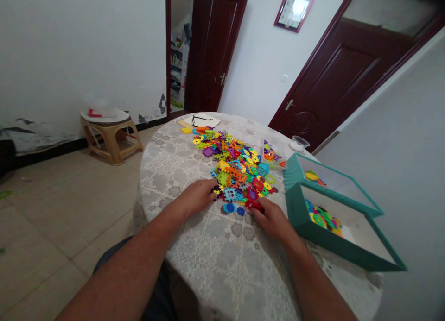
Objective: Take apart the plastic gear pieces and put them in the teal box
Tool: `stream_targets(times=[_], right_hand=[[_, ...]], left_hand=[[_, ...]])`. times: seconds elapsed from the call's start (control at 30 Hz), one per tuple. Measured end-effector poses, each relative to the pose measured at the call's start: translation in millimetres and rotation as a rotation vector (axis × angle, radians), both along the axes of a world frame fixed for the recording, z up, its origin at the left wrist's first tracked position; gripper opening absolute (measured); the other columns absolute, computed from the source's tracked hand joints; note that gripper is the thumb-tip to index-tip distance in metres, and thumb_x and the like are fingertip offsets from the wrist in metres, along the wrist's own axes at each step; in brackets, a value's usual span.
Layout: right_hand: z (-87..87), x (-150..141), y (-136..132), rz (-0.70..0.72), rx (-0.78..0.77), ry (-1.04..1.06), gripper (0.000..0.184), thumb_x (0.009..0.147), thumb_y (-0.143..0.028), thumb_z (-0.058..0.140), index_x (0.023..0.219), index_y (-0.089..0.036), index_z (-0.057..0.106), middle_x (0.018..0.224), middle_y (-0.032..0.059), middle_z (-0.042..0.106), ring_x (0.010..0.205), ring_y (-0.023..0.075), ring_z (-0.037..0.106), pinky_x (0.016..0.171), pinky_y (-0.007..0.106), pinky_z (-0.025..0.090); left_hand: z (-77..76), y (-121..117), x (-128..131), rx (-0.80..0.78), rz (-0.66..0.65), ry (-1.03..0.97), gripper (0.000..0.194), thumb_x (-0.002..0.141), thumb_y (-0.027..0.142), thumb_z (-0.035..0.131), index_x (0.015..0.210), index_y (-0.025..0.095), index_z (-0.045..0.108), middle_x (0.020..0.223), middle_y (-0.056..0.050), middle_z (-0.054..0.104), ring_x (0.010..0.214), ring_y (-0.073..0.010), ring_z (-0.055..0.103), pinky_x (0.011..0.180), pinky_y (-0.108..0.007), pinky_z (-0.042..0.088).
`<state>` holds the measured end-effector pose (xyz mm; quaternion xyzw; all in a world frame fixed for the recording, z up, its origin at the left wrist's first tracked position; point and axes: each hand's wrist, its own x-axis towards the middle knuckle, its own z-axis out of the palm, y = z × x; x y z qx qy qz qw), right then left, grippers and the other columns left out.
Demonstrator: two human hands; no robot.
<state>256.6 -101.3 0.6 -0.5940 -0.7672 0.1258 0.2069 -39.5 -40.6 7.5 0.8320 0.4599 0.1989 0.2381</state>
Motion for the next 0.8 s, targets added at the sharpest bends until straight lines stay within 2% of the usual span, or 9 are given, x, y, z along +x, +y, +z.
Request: stream_targets(times=[0.1, 0.2, 0.27, 0.4, 0.5, 0.57, 0.73, 0.8], right_hand=[[1.5, -3, -2, -0.098, 0.043, 0.109, 0.018, 0.093, -0.038, 0.059, 0.097, -0.021, 0.065, 0.083, 0.0030, 0.067, 0.073, 0.0205, 0.059, 0.068, 0.031, 0.042], [-0.1, -12, -4, -0.168, 0.065, 0.240, 0.032, 0.092, -0.041, 0.062, 0.117, -0.020, 0.065, 0.089, 0.0041, 0.070, 0.077, 0.0220, 0.064, 0.070, 0.032, 0.048], [-2.9, -24, -6, -0.134, 0.056, 0.298, 0.032, 0.093, -0.039, 0.062, 0.119, -0.020, 0.066, 0.090, 0.0041, 0.071, 0.079, 0.0223, 0.066, 0.072, 0.032, 0.051], [-8.1, -51, -13, 0.060, 0.033, 0.382, 0.031, 0.095, -0.029, 0.059, 0.124, -0.023, 0.067, 0.108, 0.0063, 0.075, 0.094, 0.0225, 0.071, 0.086, 0.035, 0.056], [-10.2, -63, -17, 0.206, 0.044, 0.367, 0.039, 0.095, -0.022, 0.055, 0.133, -0.026, 0.065, 0.120, 0.0067, 0.074, 0.106, 0.0228, 0.070, 0.095, 0.038, 0.056], [-12.4, -64, -16, 0.252, 0.088, 0.338, 0.044, 0.096, -0.018, 0.052, 0.137, -0.027, 0.062, 0.124, 0.0076, 0.073, 0.110, 0.0228, 0.069, 0.098, 0.040, 0.056], [-22.9, -60, -3, 0.204, 0.349, 0.102, 0.041, 0.096, -0.015, 0.052, 0.135, -0.024, 0.065, 0.135, 0.0144, 0.064, 0.127, 0.0297, 0.058, 0.110, 0.055, 0.048], [-26.6, -60, 1, 0.163, 0.385, -0.009, 0.038, 0.096, -0.018, 0.057, 0.133, -0.023, 0.066, 0.140, 0.0159, 0.060, 0.133, 0.0326, 0.053, 0.113, 0.059, 0.044]], left_hand=[[4.9, -3, -6, -0.031, -0.033, -0.067, 0.012, 0.094, 0.024, 0.058, 0.097, 0.023, 0.070, 0.100, -0.004, 0.074, 0.091, -0.0205, 0.066, 0.081, -0.029, 0.046], [6.0, -9, -8, -0.078, -0.056, -0.125, 0.014, 0.090, 0.024, 0.065, 0.102, 0.024, 0.070, 0.098, -0.001, 0.075, 0.089, -0.0184, 0.066, 0.079, -0.027, 0.045], [5.4, -14, -5, -0.087, -0.068, -0.141, 0.019, 0.089, 0.026, 0.067, 0.108, 0.024, 0.070, 0.098, -0.001, 0.075, 0.089, -0.0183, 0.066, 0.079, -0.027, 0.045], [2.7, -21, 4, -0.031, -0.103, -0.133, 0.027, 0.091, 0.026, 0.069, 0.117, 0.023, 0.069, 0.105, -0.004, 0.074, 0.095, -0.0198, 0.066, 0.084, -0.029, 0.046], [1.1, -22, 7, 0.008, -0.132, -0.107, 0.022, 0.091, 0.025, 0.068, 0.113, 0.022, 0.071, 0.108, -0.005, 0.073, 0.100, -0.0213, 0.065, 0.088, -0.030, 0.047], [0.6, -22, 5, 0.016, -0.141, -0.079, 0.014, 0.091, 0.026, 0.068, 0.104, 0.022, 0.072, 0.105, -0.005, 0.072, 0.100, -0.0215, 0.064, 0.086, -0.029, 0.047], [0.0, -20, -1, 0.025, -0.074, 0.022, 0.013, 0.091, 0.034, 0.069, 0.095, 0.021, 0.071, 0.098, -0.005, 0.070, 0.093, -0.0221, 0.063, 0.080, -0.030, 0.045], [0.9, -21, -2, 0.020, -0.059, 0.033, 0.014, 0.090, 0.034, 0.070, 0.095, 0.021, 0.070, 0.097, -0.006, 0.070, 0.092, -0.0223, 0.063, 0.079, -0.030, 0.045]])
